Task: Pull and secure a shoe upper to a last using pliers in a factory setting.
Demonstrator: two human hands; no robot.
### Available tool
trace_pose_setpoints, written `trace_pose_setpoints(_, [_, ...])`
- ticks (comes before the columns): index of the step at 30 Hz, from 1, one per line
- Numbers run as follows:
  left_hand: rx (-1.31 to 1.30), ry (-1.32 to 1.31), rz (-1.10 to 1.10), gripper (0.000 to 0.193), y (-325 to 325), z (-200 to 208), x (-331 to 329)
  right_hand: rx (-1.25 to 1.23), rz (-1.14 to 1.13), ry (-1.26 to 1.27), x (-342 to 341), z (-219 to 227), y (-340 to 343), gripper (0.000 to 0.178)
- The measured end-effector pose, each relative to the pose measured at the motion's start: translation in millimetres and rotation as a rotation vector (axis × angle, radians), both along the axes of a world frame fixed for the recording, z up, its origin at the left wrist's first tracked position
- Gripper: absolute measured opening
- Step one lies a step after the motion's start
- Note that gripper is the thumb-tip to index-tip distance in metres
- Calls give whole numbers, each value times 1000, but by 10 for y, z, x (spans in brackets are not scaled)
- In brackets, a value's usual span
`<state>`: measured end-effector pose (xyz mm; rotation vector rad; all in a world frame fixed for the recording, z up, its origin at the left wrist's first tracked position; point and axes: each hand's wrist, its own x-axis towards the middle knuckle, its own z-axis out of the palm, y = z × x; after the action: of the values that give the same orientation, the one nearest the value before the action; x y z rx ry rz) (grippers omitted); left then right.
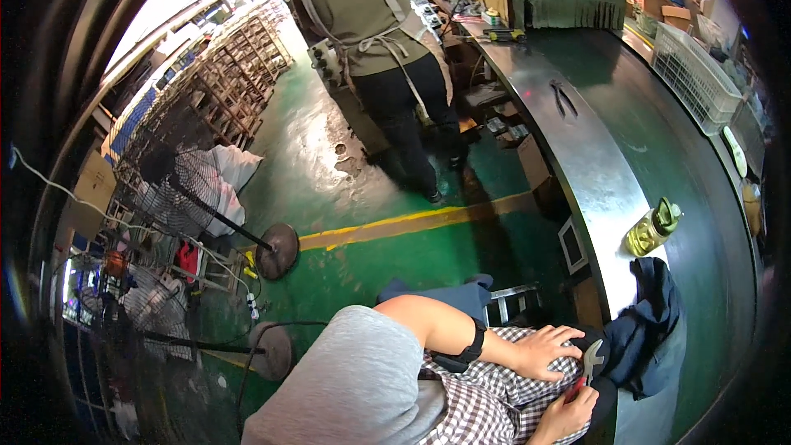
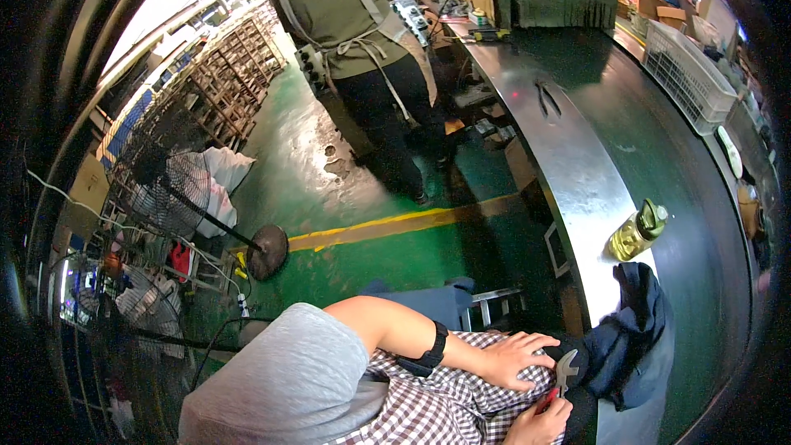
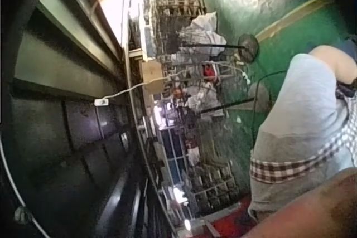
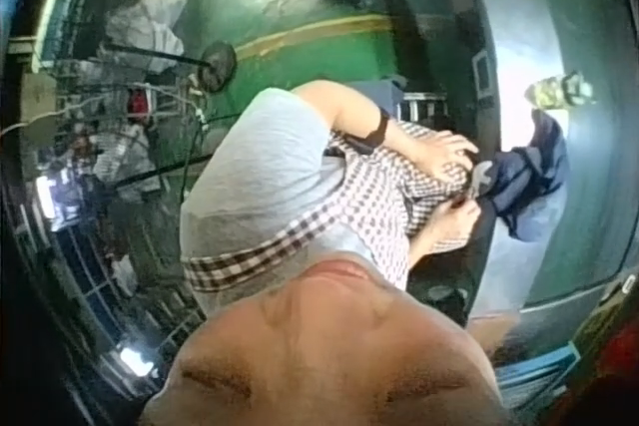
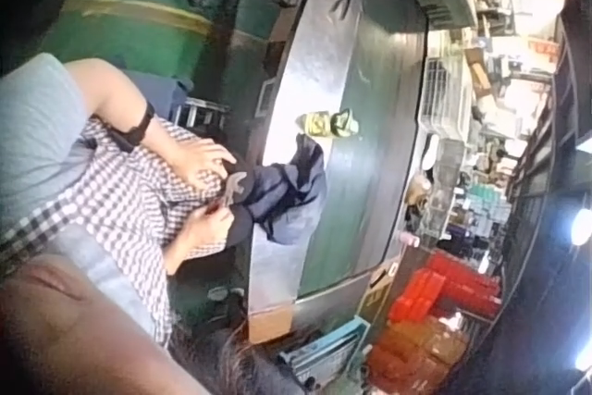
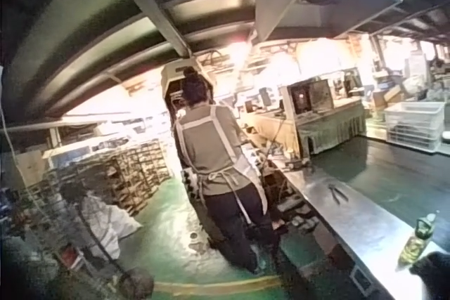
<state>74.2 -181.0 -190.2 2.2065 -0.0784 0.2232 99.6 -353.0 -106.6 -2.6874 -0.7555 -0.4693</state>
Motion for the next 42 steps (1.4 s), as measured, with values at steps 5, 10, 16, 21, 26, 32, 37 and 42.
trace_pose_setpoints(5, [-4, 0, -42, 58, -77, -29, 54, -1, -8, 2, 3, -73, -125, 14])
trace_pose_setpoints(10, [12, 12, -39, 57, -95, 30, 3, 4, -67, 138, -61, -199, -189, 11])
trace_pose_setpoints(16, [64, -7, -38, 56, -132, 4, -61, 29, -76, 126, -159, -202, -217, 12])
trace_pose_setpoints(21, [76, -73, -104, 55, -195, -35, 75, 58, -121, 65, -66, -381, -391, 14])
trace_pose_setpoints(26, [80, -46, -85, 47, 45, 102, 170, 229, -91, 105, 60, -309, -216, 16])
trace_pose_setpoints(32, [80, -27, -115, 51, -19, 57, 180, 152, -122, 36, 36, -376, -344, 16])
trace_pose_setpoints(37, [75, 9, -180, 53, -163, 94, 156, 157, -171, -2, -76, -376, -496, 16])
trace_pose_setpoints(42, [82, -16, -205, 52, -81, 89, 134, 227, -149, -47, -63, -462, -421, 14])
